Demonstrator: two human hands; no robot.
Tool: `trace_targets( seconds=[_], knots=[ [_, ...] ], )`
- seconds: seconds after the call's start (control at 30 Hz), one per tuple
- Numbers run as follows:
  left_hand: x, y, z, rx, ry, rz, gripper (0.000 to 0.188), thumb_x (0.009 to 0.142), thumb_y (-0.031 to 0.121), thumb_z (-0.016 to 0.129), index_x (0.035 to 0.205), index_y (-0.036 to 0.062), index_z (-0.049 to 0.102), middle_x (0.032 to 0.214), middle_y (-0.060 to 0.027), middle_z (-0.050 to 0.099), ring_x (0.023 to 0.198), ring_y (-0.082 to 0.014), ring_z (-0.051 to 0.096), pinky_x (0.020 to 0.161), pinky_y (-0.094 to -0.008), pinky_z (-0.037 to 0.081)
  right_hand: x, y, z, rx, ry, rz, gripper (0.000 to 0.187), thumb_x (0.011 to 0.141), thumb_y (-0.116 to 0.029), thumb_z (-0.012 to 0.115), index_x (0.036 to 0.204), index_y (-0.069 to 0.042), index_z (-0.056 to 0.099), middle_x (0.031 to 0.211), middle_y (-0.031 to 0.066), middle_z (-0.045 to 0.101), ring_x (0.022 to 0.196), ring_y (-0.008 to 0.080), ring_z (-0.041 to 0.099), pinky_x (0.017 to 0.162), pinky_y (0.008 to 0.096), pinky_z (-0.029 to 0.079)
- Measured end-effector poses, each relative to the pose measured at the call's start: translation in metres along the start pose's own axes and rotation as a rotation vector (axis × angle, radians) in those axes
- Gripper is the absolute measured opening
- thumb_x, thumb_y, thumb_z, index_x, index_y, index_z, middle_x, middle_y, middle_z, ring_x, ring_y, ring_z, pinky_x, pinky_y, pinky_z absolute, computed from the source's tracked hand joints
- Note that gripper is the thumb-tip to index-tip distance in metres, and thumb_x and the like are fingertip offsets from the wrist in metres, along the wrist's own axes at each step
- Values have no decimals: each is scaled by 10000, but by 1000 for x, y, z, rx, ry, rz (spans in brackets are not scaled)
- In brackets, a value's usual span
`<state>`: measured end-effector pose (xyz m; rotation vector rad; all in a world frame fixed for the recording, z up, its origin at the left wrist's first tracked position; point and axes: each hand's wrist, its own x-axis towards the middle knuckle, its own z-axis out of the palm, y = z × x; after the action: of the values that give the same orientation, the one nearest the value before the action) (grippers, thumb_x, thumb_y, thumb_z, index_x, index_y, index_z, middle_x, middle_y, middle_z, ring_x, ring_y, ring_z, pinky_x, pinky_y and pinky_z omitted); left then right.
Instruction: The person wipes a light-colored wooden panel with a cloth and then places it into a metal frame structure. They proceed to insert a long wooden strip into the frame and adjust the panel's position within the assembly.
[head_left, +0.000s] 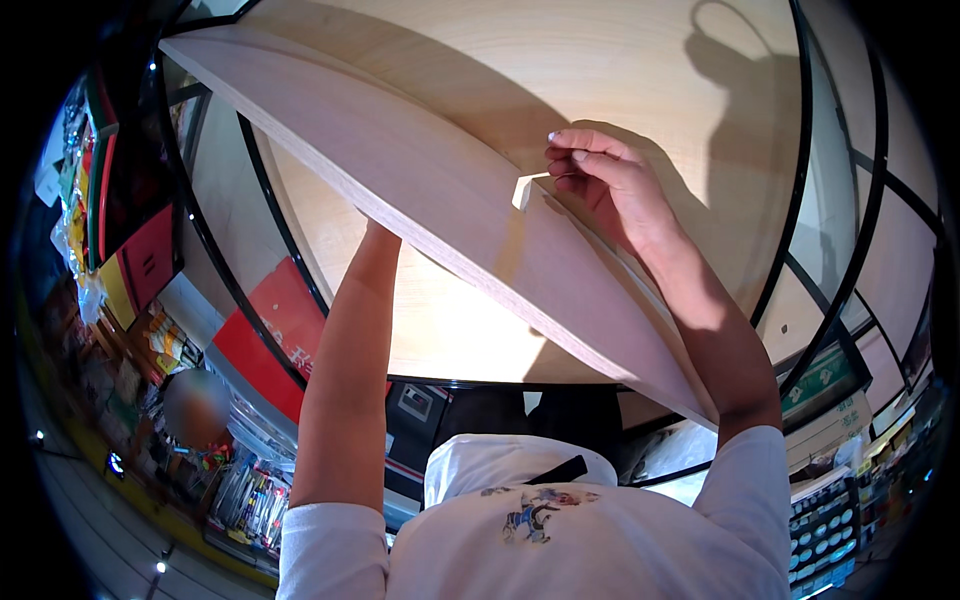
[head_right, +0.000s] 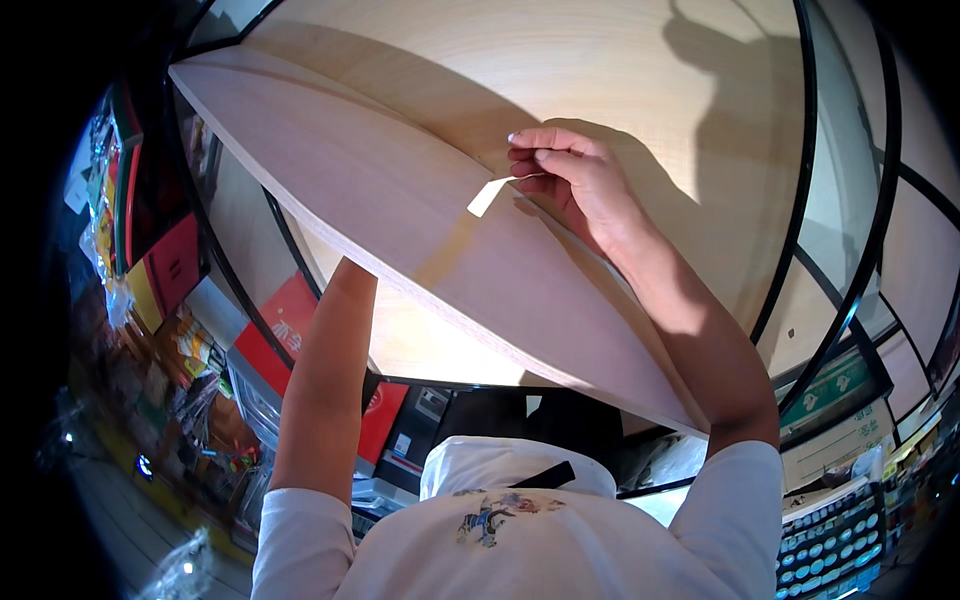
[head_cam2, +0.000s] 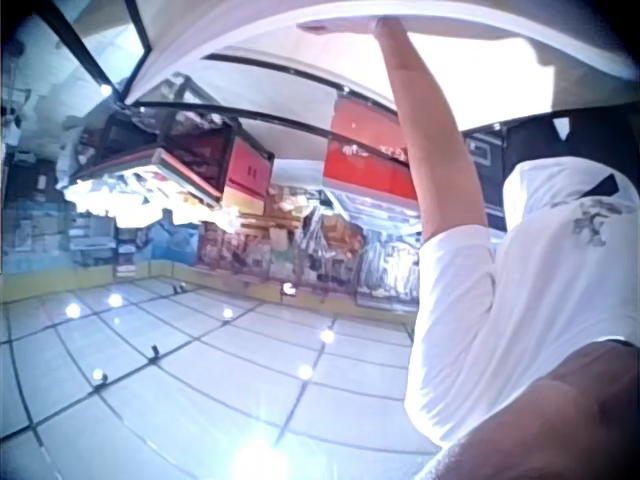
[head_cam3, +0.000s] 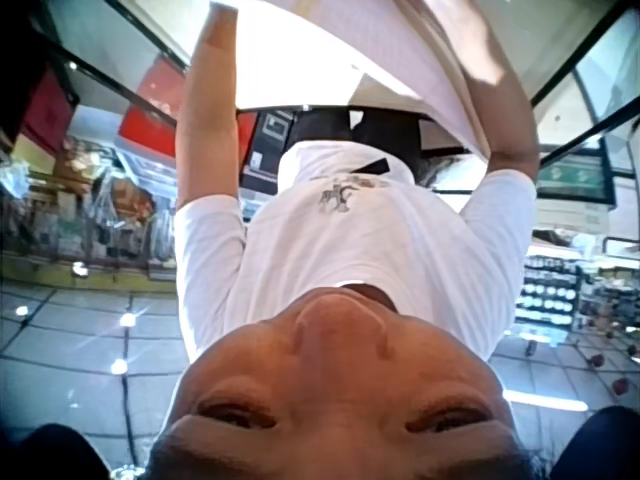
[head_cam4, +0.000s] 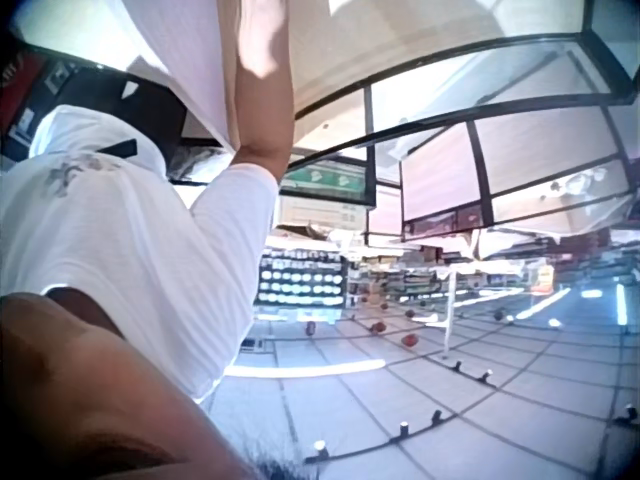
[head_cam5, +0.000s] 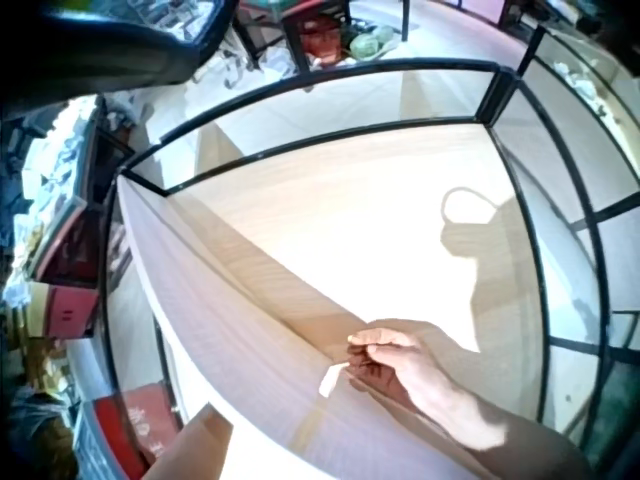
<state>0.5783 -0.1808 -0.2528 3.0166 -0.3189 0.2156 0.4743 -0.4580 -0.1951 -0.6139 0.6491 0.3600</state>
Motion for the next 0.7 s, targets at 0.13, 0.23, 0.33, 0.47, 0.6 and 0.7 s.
trace_targets(
  seconds=[0.13,0.23,0.33,0.47,0.6,0.7],
  knots=[
    [4,-6,0,1,2,15,563,923,459,496,1363,108,485,1409,-87,472,1337,-290,408,1047,-520,310,-2,3,4,-684,39,-255,211,949,-64,592,1142,-18,664,1055,79,664,930,175,637,838,319,535],
    [4,-4,-1,3,0,18,563,925,464,493,1363,110,484,1406,-85,475,1331,-288,416,1040,-521,319,22,13,-6,-1315,-64,-599,218,917,-105,644,1130,-67,674,1015,62,647,906,190,635,805,323,532],
    [1,1,-4,3,5,22,564,927,468,489,1363,112,483,1402,-84,477,1326,-287,423,1032,-521,329,43,16,0,-1600,-184,-819,238,862,-98,654,1100,-97,667,972,73,607,912,259,626,777,367,539],
    [9,9,8,-29,-9,64,565,929,474,485,1364,114,482,1398,-82,480,1318,-285,433,1022,-522,342,50,-5,26,-1828,-248,-623,207,836,-78,606,1041,-102,628,1021,69,627,941,285,639,753,384,545],
    [-1,8,-2,-17,-12,41,565,931,480,481,1365,116,480,1393,-79,483,1311,-284,443,1012,-522,354,63,-4,41,-1920,-323,-581,154,847,-83,592,999,-78,610,995,92,635,922,316,643,747,407,546],
    [-4,10,-1,-23,-16,51,566,933,484,477,1365,118,479,1390,-78,486,1305,-282,451,1005,-522,364,66,-11,52,-2060,-413,-549,131,847,-83,593,975,-56,603,959,125,642,888,341,645,741,415,543]
  ],
)
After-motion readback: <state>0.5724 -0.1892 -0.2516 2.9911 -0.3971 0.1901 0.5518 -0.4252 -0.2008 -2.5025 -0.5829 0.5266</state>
